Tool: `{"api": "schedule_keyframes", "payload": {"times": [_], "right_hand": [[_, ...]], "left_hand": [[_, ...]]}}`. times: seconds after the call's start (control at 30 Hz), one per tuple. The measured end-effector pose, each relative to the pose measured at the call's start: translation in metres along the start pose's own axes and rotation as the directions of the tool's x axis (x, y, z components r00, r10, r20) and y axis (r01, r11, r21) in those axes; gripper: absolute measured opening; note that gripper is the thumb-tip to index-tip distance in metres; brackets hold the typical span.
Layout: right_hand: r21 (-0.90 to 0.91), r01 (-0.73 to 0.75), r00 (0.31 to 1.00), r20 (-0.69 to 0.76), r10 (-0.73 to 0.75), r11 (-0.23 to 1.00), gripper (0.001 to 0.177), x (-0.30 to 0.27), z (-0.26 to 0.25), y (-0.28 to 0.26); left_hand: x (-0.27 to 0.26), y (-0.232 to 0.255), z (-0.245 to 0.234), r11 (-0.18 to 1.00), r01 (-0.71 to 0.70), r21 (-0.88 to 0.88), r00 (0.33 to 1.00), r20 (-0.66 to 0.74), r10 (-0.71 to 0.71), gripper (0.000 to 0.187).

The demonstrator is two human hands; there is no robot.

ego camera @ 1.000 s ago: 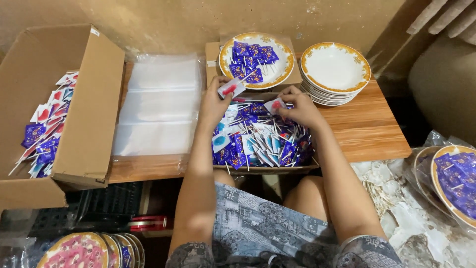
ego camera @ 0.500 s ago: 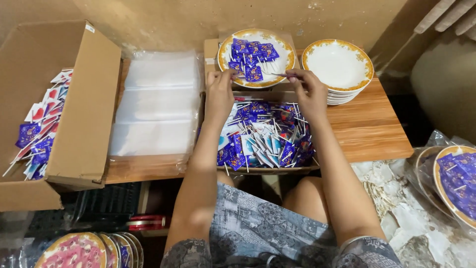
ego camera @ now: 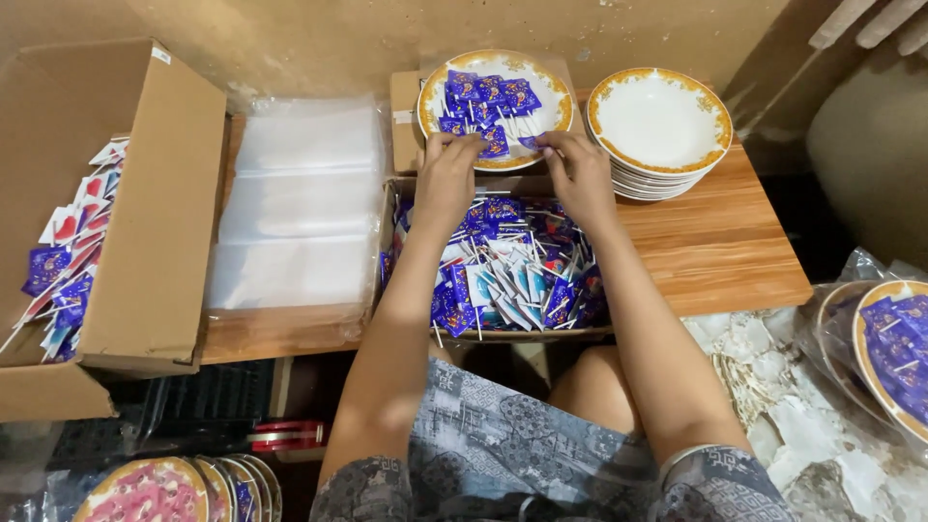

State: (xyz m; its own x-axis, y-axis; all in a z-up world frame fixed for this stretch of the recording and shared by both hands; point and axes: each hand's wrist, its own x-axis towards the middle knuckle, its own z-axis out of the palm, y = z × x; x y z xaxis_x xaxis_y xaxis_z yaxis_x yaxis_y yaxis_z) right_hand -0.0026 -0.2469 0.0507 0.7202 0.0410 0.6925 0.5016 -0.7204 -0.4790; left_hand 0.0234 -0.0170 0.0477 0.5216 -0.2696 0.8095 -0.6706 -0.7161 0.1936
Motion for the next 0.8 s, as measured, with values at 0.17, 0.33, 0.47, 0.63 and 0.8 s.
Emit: {"api": "schedule_keyframes", "payload": {"times": [0.17,0.33,0.47,0.63,0.8], "right_hand": [[-0.028,-0.032,0.995,0.094,0.035,0.999,0.017,0.002,0.007,-0.001],[-0.051,-0.059,0.978,0.197,0.068,0.997,0.024,0.006,0.016,-0.003],[-0.138,-0.071,0.957,0.268,0.106,0.988,0.034,0.006,0.017,-0.011],[-0.136,-0.045,0.956,0.281,0.082,0.990,0.038,0.005,0.009,-0.022],[0.106,0.061,0.990,0.123,-0.074,0.993,0.031,0.004,-0.024,-0.027]], "left_hand": [[0.002,0.006,0.001,0.991,0.102,0.086,0.972,0.205,-0.118,0.028],[0.001,0.006,0.009,0.972,0.226,0.066,0.910,0.343,-0.235,0.041],[0.002,0.006,0.013,0.972,0.220,0.082,0.898,0.371,-0.234,0.046],[0.012,0.013,-0.022,0.966,0.256,0.015,0.871,0.431,-0.238,0.047],[0.009,0.017,-0.061,0.939,0.341,-0.051,0.843,0.458,-0.281,0.034]]}}
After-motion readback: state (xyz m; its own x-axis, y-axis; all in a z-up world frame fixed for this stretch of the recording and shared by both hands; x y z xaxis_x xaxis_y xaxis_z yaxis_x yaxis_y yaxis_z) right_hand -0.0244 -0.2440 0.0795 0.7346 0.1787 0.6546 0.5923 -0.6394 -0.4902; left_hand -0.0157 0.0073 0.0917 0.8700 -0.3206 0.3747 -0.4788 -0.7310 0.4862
